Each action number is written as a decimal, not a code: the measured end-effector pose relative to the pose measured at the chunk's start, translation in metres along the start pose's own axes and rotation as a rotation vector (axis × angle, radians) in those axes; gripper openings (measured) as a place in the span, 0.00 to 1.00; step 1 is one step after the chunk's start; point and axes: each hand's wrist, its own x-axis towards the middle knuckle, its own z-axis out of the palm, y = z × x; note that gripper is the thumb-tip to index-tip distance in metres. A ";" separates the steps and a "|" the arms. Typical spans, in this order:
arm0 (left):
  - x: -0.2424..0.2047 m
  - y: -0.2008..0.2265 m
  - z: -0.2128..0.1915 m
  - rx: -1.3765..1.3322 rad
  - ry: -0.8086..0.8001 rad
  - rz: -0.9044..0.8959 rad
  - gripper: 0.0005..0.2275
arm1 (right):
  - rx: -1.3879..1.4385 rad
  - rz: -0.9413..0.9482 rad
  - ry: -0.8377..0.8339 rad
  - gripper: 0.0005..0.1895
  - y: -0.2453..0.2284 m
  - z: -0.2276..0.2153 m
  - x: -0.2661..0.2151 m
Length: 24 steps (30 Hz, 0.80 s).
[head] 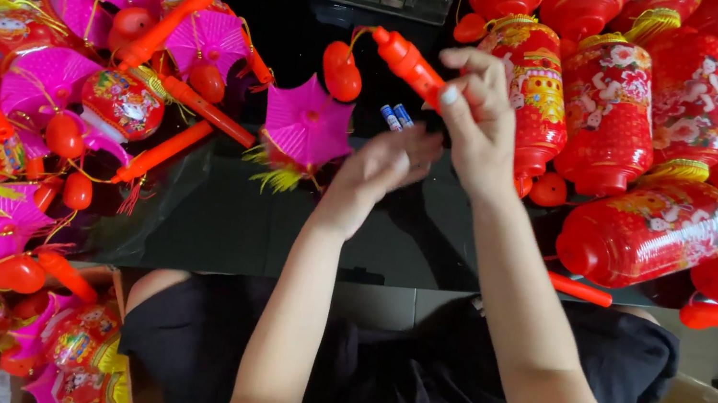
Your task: Assembling small decorative lanterns by attaching plastic handles and inspecting the final product.
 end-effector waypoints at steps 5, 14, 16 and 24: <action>-0.065 0.041 0.014 0.100 -0.148 0.184 0.18 | 0.104 -0.053 -0.069 0.17 -0.042 -0.017 0.019; -0.057 0.057 0.019 0.706 0.291 0.480 0.40 | 0.662 0.120 0.276 0.24 -0.049 -0.035 0.011; -0.047 0.049 0.028 0.821 0.265 0.420 0.47 | 0.835 0.085 0.355 0.23 -0.059 -0.031 0.011; -0.028 0.015 0.044 0.317 0.177 0.511 0.46 | 0.994 0.322 0.352 0.25 -0.114 -0.018 0.012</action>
